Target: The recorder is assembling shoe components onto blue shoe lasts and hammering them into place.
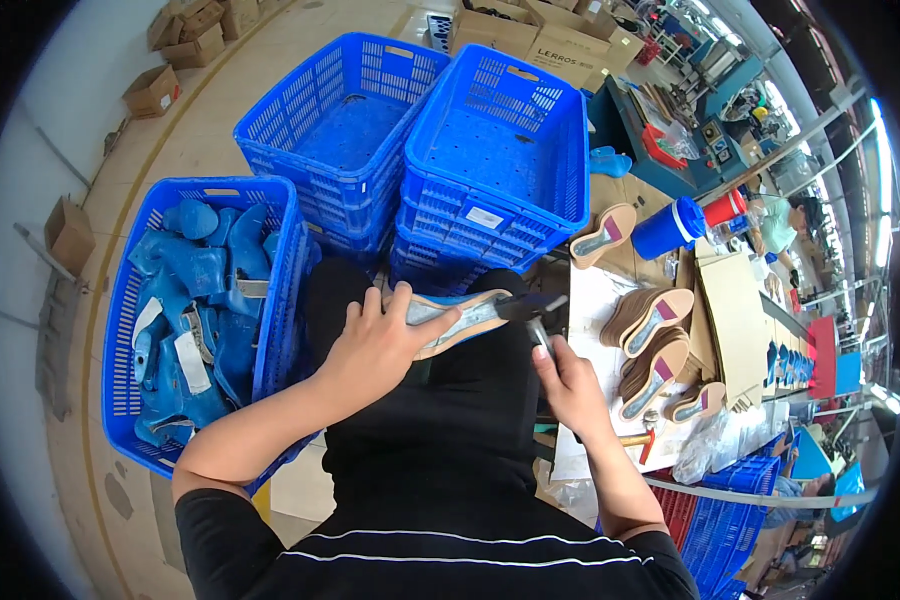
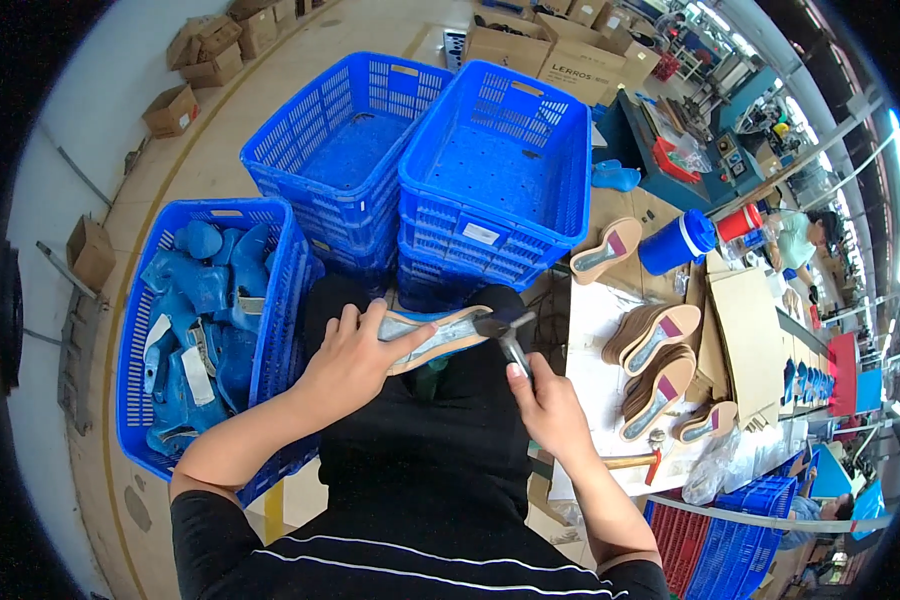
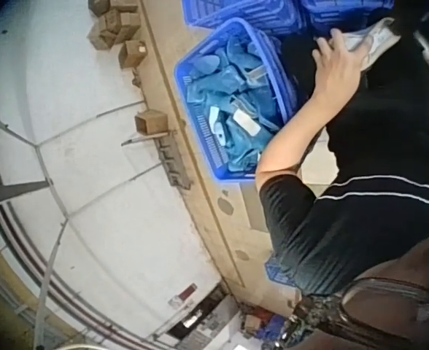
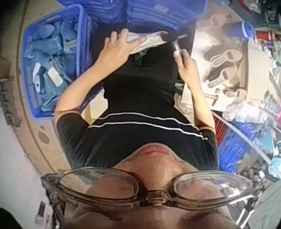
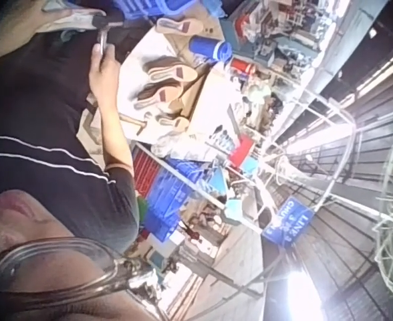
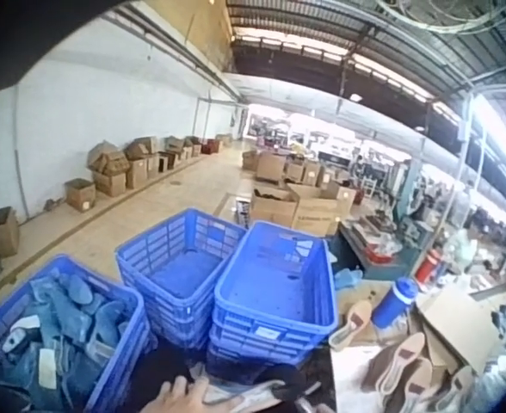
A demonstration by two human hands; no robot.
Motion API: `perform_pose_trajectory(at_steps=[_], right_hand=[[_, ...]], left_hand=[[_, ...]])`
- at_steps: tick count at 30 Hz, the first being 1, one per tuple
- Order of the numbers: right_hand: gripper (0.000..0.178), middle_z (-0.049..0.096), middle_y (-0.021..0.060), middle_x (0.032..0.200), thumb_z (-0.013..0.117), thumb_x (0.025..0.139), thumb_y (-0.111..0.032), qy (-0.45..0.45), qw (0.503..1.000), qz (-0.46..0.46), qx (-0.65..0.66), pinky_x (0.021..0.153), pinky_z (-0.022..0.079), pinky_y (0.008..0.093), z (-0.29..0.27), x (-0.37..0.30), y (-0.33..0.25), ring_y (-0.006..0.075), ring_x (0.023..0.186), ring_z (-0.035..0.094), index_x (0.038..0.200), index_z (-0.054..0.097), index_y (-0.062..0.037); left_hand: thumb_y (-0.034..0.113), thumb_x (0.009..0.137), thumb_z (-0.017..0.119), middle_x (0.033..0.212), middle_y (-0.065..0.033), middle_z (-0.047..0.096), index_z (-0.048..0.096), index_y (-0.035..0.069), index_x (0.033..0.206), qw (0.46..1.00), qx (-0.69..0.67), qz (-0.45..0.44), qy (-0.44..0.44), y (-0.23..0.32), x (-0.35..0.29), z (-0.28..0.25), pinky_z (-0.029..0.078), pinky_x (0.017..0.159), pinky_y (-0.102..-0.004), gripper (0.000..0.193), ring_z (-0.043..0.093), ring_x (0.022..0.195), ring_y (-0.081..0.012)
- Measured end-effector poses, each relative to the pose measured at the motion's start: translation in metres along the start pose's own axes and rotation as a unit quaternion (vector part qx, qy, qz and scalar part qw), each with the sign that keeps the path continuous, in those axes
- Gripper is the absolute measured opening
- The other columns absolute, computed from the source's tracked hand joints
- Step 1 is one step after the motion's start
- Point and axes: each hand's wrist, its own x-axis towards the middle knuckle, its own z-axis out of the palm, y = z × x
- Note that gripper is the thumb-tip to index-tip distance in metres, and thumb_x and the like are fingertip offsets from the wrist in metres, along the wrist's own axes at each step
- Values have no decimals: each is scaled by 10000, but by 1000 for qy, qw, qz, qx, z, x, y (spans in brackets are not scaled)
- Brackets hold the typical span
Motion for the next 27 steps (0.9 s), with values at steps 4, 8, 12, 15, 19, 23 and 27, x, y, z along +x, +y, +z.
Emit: perform_pose_trajectory(at_steps=[4, 8, 12, 15, 19, 23, 27], right_hand=[[328, 629, 199, 686, 574, 1152, -338, 31, 998, -45, -30, 609, 492, 452, -20, -2, -18, 381, 632, 684, 1087, 637, -23], [312, 499, -68, 700, 485, 1193, -365, 195, 953, -121, 197, 468, 294, 204, -51, -24, -32, 27, 530, 416, 1172, 591, -72], [348, 500, -40, 714, 459, 1193, -411, 285, 925, -227, 111, 451, 289, 214, -37, -13, 4, 27, 534, 421, 1143, 569, -85], [251, 628, 264, 694, 591, 1135, -262, 47, 986, -105, -116, 584, 480, 512, -5, -6, 0, 497, 695, 677, 1078, 596, -18], [300, 612, 191, 633, 587, 1141, -270, 51, 995, -41, -75, 572, 479, 435, -18, -16, -3, 345, 586, 663, 1013, 605, 1], [301, 590, -8, 776, 520, 1177, -297, 225, 954, -151, -131, 546, 402, 263, -65, -38, -16, 92, 612, 521, 1161, 637, -20], [432, 556, -1, 744, 550, 1143, -507, 407, 835, -262, 261, 423, 267, 223, -94, -39, -74, 51, 511, 405, 1224, 583, -85]], left_hand=[[28, 965, 677, 1377, -265, 519, 567, 374, 1597, 1000, 1, -10, -17, -2, -1, 0, 482, 829, -469, 729, 544, 1002, -393], [35, 966, 683, 1325, -255, 522, 572, 362, 1596, 1000, 1, 6, 10, -5, -2, 1, 503, 820, -480, 718, 566, 1007, -403], [13, 950, 711, 1383, -272, 520, 587, 361, 1584, 1000, -16, 0, -21, -5, 1, -1, 501, 855, -479, 734, 556, 1015, -389], [19, 956, 714, 1379, -270, 521, 581, 362, 1589, 999, -13, -2, -34, -3, 3, -3, 504, 865, -483, 732, 557, 1019, -390], [28, 960, 719, 1369, -266, 524, 577, 369, 1592, 999, -23, -17, -36, -6, 3, 4, 504, 870, -486, 732, 557, 1020, -390], [33, 956, 725, 1351, -257, 530, 572, 377, 1595, 1000, -20, -15, -18, -4, -1, 4, 503, 858, -488, 742, 554, 1011, -388], [23, 955, 719, 1352, -256, 532, 572, 368, 1597, 999, -16, -21, -23, -5, -1, 4, 506, 856, -484, 743, 553, 997, -383]])
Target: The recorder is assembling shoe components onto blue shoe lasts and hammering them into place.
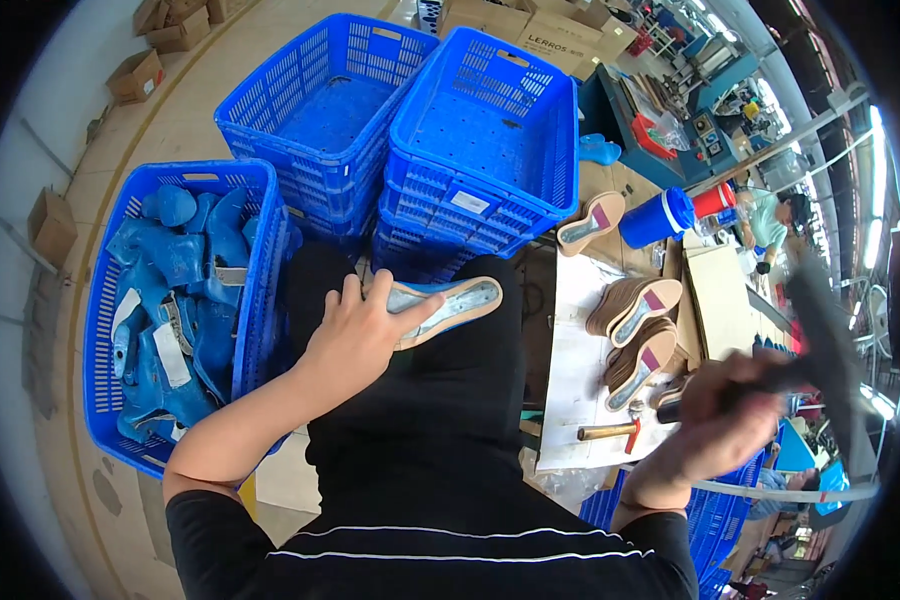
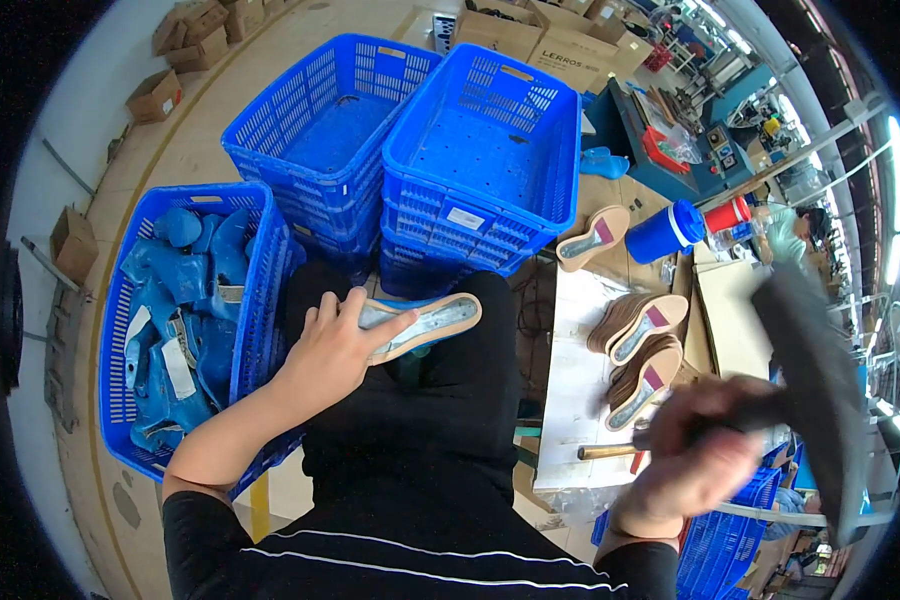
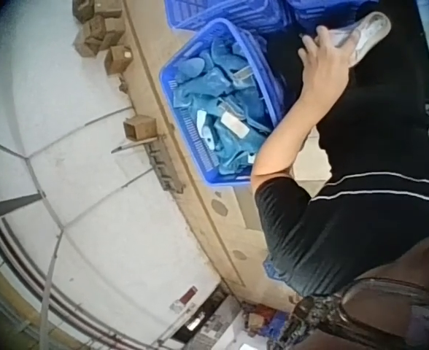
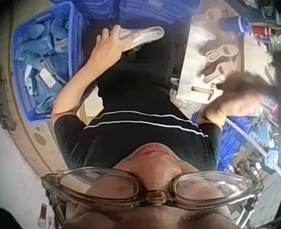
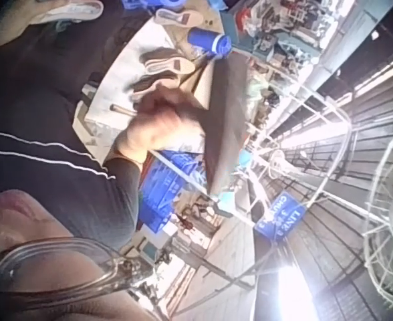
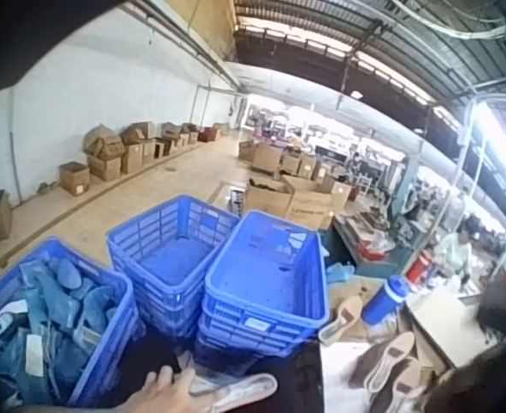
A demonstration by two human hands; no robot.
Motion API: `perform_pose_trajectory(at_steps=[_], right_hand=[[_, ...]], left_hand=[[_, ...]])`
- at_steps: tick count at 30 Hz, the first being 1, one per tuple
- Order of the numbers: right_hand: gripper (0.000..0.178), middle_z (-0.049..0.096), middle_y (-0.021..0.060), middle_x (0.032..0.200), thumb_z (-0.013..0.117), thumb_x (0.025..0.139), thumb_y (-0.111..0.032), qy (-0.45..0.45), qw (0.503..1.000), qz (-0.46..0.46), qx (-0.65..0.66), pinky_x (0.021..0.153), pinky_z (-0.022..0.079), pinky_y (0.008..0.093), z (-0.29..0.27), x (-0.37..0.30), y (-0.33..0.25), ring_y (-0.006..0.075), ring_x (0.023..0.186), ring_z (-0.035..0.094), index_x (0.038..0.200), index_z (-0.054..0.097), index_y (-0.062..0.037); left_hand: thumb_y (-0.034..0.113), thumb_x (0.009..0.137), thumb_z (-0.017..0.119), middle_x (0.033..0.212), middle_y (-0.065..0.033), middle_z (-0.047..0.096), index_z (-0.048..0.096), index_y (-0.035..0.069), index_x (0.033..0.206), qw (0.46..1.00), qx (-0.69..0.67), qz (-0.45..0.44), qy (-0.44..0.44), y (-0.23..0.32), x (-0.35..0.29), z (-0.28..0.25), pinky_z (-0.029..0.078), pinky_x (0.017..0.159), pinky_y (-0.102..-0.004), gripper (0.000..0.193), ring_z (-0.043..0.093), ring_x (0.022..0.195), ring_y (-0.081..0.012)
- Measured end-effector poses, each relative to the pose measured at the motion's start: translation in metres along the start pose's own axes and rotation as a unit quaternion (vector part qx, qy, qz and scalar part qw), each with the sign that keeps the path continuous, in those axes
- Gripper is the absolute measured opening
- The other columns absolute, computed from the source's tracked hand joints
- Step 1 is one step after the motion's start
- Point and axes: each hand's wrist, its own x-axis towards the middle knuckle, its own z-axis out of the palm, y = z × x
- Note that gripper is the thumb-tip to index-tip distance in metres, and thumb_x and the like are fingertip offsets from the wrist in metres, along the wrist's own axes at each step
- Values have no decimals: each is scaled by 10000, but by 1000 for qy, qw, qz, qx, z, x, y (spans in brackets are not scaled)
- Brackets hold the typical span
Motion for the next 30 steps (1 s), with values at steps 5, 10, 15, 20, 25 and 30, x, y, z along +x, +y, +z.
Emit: perform_pose_trajectory(at_steps=[5, 10, 15, 20, 25, 30], right_hand=[[649, 413, -23, 621, 574, 1006, -791, 28, 999, -26, -13, 440, 280, 244, 27, 0, -22, 75, 452, 349, 1007, 476, -150], [389, 594, 254, 678, 527, 1168, -330, -457, 794, 166, -365, 582, 475, 480, 28, -74, 116, 467, 617, 610, 975, 591, 2], [415, 562, 107, 603, 510, 1184, -335, -327, 854, 228, -334, 539, 436, 409, -10, -61, 103, 247, 525, 553, 954, 590, 1], [381, 468, -24, 664, 488, 1182, -445, -102, 982, 139, -74, 424, 287, 246, -1, -16, 52, 54, 483, 374, 1032, 532, -98], [339, 516, 20, 770, 520, 1160, -437, 3, 975, 158, 155, 395, 304, 316, 14, -43, 87, 138, 439, 408, 1022, 521, -128], [401, 594, 81, 613, 553, 1170, -348, -390, 836, 301, -242, 516, 452, 402, 11, -90, 136, 263, 511, 593, 1030, 590, 26]], left_hand=[[9, 956, 708, 1327, -250, 534, 594, 351, 1582, 1000, -16, -6, 6, 4, 2, -4, 507, 851, -485, 723, 553, 992, -385], [-3, 945, 712, 1250, -220, 530, 611, 327, 1572, 1000, -24, -12, -7, 15, 5, -14, 500, 834, -487, 716, 549, 994, -384], [-15, 940, 708, 1232, -214, 513, 611, 325, 1576, 999, -42, -28, -9, 14, 4, -9, 480, 846, -486, 728, 536, 1028, -381], [-32, 944, 698, 1271, -229, 516, 603, 333, 1580, 998, -41, -40, -14, 16, 2, -12, 480, 871, -494, 740, 537, 1045, -385], [-32, 945, 694, 1281, -231, 525, 604, 341, 1578, 999, -30, -44, -11, 21, 7, -6, 475, 865, -480, 740, 539, 1036, -385], [-19, 942, 700, 1284, -224, 546, 612, 353, 1570, 999, 11, -47, 24, 18, 2, 3, 466, 866, -468, 735, 543, 1038, -388]])
